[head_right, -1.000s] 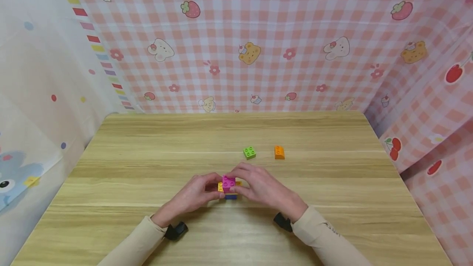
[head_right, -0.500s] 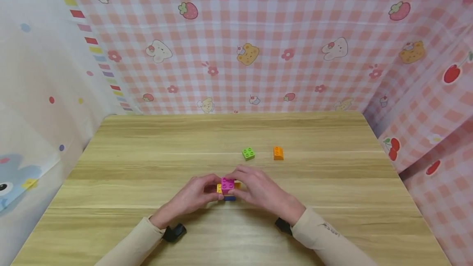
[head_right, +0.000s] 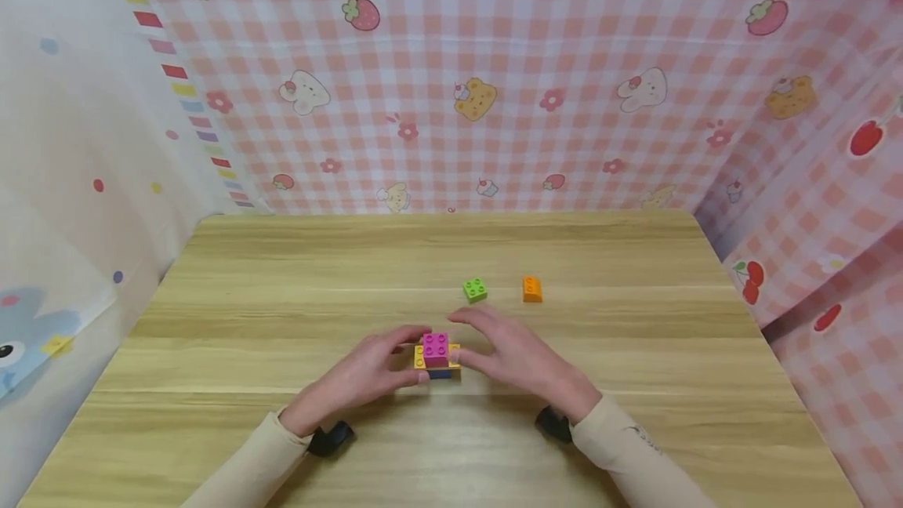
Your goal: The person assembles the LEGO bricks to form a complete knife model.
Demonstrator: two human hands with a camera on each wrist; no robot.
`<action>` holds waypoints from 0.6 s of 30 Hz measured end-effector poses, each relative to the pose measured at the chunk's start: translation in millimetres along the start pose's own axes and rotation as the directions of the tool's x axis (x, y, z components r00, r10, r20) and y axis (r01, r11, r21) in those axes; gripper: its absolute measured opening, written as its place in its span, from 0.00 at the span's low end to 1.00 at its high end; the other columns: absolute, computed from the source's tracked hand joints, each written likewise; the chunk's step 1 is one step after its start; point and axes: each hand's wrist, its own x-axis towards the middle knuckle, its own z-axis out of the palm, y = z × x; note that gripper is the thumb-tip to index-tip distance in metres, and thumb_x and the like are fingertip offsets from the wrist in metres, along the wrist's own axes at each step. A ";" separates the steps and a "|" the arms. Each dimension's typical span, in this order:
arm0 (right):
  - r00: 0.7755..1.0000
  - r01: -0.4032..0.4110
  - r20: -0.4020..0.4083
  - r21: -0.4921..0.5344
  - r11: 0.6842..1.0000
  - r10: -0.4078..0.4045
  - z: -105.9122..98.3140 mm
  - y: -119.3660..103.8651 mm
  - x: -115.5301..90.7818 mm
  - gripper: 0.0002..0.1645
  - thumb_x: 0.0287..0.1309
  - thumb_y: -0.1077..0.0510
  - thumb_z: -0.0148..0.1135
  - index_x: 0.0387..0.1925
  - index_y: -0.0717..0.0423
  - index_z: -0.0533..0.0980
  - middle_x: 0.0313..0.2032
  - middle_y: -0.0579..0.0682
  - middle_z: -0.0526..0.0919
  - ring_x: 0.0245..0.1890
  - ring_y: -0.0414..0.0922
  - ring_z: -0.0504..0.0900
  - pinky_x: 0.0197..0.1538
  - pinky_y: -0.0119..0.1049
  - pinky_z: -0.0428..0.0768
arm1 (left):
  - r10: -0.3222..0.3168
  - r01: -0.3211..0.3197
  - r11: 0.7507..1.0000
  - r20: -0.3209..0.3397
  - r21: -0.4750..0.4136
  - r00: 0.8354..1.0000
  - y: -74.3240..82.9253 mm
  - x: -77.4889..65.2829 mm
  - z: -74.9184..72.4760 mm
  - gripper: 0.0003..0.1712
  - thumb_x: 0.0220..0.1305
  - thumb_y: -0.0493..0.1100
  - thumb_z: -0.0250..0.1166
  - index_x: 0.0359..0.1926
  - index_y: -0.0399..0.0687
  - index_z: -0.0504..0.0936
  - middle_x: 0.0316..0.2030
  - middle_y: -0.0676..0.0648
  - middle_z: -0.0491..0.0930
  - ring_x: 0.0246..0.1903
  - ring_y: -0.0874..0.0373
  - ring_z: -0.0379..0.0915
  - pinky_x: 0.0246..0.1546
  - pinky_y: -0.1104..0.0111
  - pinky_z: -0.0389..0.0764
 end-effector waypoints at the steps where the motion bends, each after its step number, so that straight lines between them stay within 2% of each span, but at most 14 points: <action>1: 1.000 0.008 -0.020 -0.005 1.000 -0.008 -3.6 2.5 1.2 0.34 0.70 0.40 0.64 0.70 0.52 0.73 0.68 0.53 0.76 0.68 0.57 0.73 0.67 0.62 0.73 | 0.004 -0.004 1.000 -0.024 -0.016 1.000 1.4 -1.0 0.0 0.37 0.67 0.52 0.73 0.71 0.44 0.72 0.67 0.42 0.76 0.65 0.43 0.73 0.66 0.48 0.75; 5: 0.993 0.040 -0.105 -0.055 0.998 -0.046 -15.5 16.2 11.5 0.31 0.71 0.48 0.66 0.69 0.56 0.73 0.69 0.57 0.75 0.69 0.59 0.73 0.68 0.62 0.72 | 0.049 -0.060 0.995 -0.125 -0.085 0.991 5.4 -2.2 0.8 0.33 0.67 0.52 0.73 0.68 0.45 0.76 0.64 0.45 0.78 0.61 0.45 0.76 0.62 0.50 0.79; 7: 0.992 0.039 -0.116 -0.076 0.996 -0.048 -20.5 21.6 18.1 0.32 0.70 0.51 0.67 0.70 0.58 0.72 0.70 0.58 0.74 0.69 0.59 0.72 0.69 0.61 0.71 | 0.076 -0.092 0.991 -0.159 -0.094 0.984 6.5 -1.0 1.5 0.31 0.67 0.50 0.73 0.66 0.46 0.77 0.62 0.46 0.80 0.60 0.48 0.77 0.62 0.52 0.79; 12: 0.997 0.022 -0.069 -0.084 0.996 -0.028 -28.6 30.5 33.4 0.36 0.69 0.53 0.68 0.73 0.59 0.68 0.73 0.59 0.69 0.72 0.60 0.69 0.73 0.59 0.67 | 0.120 -0.136 0.987 -0.177 -0.086 0.977 7.0 2.9 4.7 0.25 0.66 0.44 0.73 0.62 0.43 0.80 0.57 0.47 0.83 0.55 0.52 0.81 0.59 0.57 0.82; 18: 1.000 -0.023 -0.007 -0.055 0.998 0.022 -28.0 41.0 52.3 0.39 0.68 0.54 0.69 0.75 0.59 0.66 0.73 0.58 0.69 0.73 0.58 0.67 0.74 0.58 0.65 | 0.120 -0.135 0.988 -0.186 -0.070 0.975 7.8 4.3 5.5 0.22 0.66 0.40 0.73 0.59 0.43 0.82 0.54 0.47 0.85 0.53 0.54 0.83 0.58 0.60 0.82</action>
